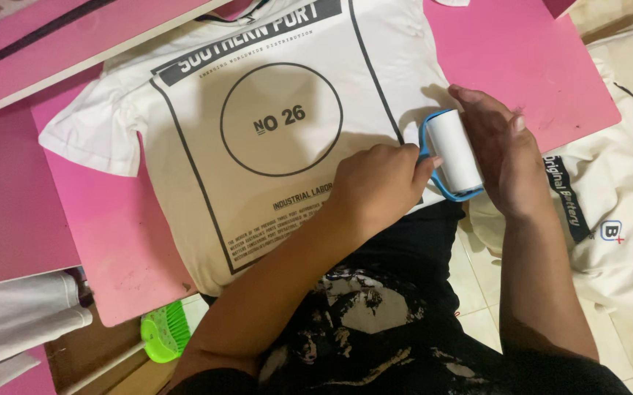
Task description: The person uses a lint roller to clean a white t-shirt laid on a pink table. They roll the sticky roller over the front and back of the shirt, then flip it to continue cleaning the other side.
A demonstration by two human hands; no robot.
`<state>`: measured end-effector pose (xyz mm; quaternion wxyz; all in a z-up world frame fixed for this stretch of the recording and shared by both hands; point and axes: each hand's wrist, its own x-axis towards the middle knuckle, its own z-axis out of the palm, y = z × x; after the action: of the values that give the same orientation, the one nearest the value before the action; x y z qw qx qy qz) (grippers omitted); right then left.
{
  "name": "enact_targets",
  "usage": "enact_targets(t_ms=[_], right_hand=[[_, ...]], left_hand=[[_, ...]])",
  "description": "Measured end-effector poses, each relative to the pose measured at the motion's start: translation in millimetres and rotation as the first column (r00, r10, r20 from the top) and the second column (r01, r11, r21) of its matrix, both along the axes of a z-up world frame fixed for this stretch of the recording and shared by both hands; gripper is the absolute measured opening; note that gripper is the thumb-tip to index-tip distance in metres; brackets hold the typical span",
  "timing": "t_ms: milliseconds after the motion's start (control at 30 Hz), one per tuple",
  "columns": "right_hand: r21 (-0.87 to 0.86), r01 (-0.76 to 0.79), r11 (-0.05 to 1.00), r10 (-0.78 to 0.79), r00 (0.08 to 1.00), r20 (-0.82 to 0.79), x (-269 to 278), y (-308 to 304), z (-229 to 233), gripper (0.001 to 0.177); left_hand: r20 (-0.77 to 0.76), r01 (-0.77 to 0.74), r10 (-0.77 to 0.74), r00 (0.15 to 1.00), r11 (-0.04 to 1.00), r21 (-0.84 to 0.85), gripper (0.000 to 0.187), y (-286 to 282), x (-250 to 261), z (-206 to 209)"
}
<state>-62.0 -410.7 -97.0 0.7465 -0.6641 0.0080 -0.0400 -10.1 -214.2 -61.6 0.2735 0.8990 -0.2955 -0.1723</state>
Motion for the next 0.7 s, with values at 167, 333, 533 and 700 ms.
enact_targets(t_ms=[167, 333, 533, 700], right_hand=[[-0.041, -0.03, 0.999, 0.031, 0.999, 0.019, -1, -2, -2, 0.081], [-0.216, -0.075, 0.974, 0.061, 0.996, -0.068, 0, -4, 3, 0.065], [-0.592, -0.13, 0.796, 0.067, 0.99, -0.128, 18, -5, 20, 0.043], [-0.672, -0.094, 0.734, 0.219, 0.97, 0.103, 53, 5, 38, 0.038]], left_hand=[[-0.109, -0.043, 0.036, 0.993, 0.997, -0.058, 0.044, 44, 5, 13], [-0.264, -0.388, 0.35, 0.899, 0.915, -0.11, 0.046, 141, 2, 12], [0.079, -0.624, 0.671, 0.737, 0.721, -0.302, 0.051, 267, -9, -12], [-0.072, -0.835, 0.852, 0.519, 0.487, -0.256, 0.041, 318, -8, -14]])
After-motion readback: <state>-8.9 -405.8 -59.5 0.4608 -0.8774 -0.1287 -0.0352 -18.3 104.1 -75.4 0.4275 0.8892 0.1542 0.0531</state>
